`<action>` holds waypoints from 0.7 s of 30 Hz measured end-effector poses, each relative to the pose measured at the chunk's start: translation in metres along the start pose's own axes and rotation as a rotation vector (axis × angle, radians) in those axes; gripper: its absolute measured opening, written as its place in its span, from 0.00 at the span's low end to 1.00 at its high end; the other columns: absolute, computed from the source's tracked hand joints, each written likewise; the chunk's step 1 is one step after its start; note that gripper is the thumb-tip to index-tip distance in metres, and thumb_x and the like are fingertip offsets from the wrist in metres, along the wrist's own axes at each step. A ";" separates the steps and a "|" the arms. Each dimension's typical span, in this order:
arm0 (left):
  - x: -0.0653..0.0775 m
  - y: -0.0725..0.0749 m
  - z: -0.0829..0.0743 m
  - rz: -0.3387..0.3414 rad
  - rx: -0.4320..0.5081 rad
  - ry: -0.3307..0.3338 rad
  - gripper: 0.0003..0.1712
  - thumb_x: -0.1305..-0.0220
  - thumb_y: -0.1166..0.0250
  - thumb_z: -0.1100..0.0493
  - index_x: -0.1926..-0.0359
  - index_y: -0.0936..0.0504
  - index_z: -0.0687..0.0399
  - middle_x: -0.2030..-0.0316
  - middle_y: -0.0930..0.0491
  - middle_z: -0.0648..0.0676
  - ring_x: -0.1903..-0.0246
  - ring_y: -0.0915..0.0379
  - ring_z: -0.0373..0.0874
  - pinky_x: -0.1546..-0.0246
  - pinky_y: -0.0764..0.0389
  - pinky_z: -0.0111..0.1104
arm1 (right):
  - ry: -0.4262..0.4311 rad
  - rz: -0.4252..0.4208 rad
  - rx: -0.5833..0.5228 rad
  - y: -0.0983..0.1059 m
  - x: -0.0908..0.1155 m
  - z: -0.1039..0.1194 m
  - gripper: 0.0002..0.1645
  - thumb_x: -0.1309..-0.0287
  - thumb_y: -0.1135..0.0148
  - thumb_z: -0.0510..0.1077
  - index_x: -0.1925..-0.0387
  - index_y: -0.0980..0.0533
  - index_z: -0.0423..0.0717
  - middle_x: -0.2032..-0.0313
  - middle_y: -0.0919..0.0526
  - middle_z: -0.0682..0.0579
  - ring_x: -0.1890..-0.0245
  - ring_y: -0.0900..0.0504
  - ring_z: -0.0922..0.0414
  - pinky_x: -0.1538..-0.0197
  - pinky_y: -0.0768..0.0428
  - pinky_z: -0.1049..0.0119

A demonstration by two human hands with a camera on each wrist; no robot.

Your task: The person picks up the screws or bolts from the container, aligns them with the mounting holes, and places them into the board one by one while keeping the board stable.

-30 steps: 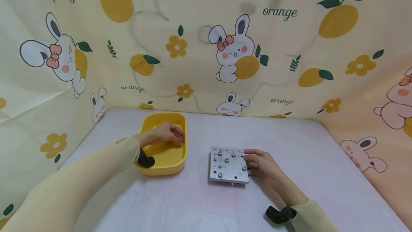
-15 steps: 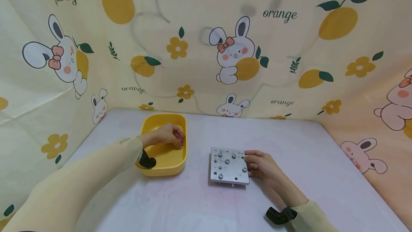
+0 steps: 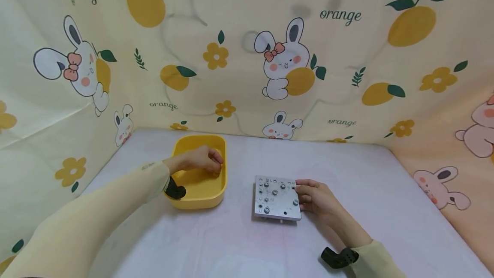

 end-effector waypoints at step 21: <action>0.053 -0.018 -0.082 -0.214 0.417 -0.220 0.14 0.32 0.36 0.61 0.49 0.21 0.64 0.52 0.22 0.62 0.48 0.26 0.56 0.45 0.25 0.39 | 0.000 0.021 -0.008 0.001 0.000 0.000 0.26 0.35 0.39 0.40 0.38 0.32 0.34 0.57 0.17 0.45 0.67 0.20 0.54 0.67 0.20 0.63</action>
Point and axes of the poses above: each hand's wrist, its own x-axis away from the middle knuckle, its own y-axis out of the back of the hand, z = x × y, the point moved 6 cm from there along -x, towards the middle knuckle
